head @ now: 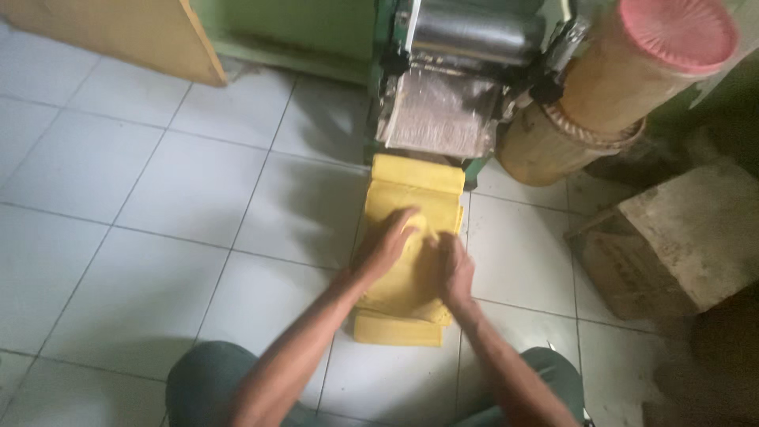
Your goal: The person sits on the floor and repeatedly feeds a long sheet of yellow dough through a dough sheeter. They gather the output, fold it, and feed it back through the machine multiple times to thin and smooth the dough.
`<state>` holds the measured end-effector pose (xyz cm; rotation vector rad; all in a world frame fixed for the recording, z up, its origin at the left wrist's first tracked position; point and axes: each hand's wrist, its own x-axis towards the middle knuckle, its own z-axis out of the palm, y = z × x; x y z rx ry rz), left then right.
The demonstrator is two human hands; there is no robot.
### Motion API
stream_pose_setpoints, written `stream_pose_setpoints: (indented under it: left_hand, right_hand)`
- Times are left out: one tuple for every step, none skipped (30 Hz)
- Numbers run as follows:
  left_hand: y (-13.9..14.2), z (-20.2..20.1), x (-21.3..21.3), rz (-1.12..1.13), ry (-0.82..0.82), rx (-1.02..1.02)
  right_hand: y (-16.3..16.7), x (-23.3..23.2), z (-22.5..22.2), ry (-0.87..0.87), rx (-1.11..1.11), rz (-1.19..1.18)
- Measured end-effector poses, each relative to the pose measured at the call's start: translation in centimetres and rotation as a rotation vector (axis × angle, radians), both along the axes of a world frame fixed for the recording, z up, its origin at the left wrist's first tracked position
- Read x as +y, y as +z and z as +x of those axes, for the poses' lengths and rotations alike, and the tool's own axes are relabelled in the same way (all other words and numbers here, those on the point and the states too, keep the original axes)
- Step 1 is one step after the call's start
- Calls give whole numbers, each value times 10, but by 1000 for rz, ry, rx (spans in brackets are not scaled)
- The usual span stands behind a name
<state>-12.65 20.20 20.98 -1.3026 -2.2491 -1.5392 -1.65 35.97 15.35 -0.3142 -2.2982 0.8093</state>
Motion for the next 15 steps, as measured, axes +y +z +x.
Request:
stream_pose_setpoints:
  left_hand:
    - [18, -13, 5, -53, -16, 21]
    - [37, -26, 12, -106, -36, 41]
    - [56, -40, 24, -12, -40, 223]
    - [76, -55, 37, 82, -41, 405]
    - [95, -72, 51, -46, -35, 333]
    - [113, -89, 67, -177, -32, 253]
    - [132, -108, 85, -132, 35, 365]
    - [149, -126, 102, -84, 103, 482]
    - [163, -142, 116, -221, 109, 447]
    - [176, -158, 131, -360, 114, 413]
    - [189, -172, 145, -363, 217, 605]
    - [199, -184, 157, -362, 327, 797]
    - [206, -193, 163, -358, 441, 994]
    - [212, -201, 166, -422, 453, 1022]
    - [217, -211, 167, -490, 460, 1045]
  right_hand:
    - [18, 12, -11, 75, 27, -72]
    - [37, 18, -23, 12, 51, -21]
    - [60, 30, -38, -49, 78, 37]
    - [87, 42, -55, -31, 131, 36]
    - [112, 52, -65, -15, 170, 29]
    - [137, 61, -78, -13, 212, 81]
    - [163, 70, -94, -7, 263, 138]
    - [185, 76, -106, 46, 329, 178]
    - [203, 79, -117, 100, 390, 219]
    - [216, 80, -128, 63, 354, 237]
    - [227, 83, -139, 28, 316, 258]
    - [235, 88, -150, -4, 281, 280]
    - [242, 92, -163, -37, 220, 308]
    - [244, 96, -174, -72, 152, 332]
    - [244, 101, -182, -107, 77, 353]
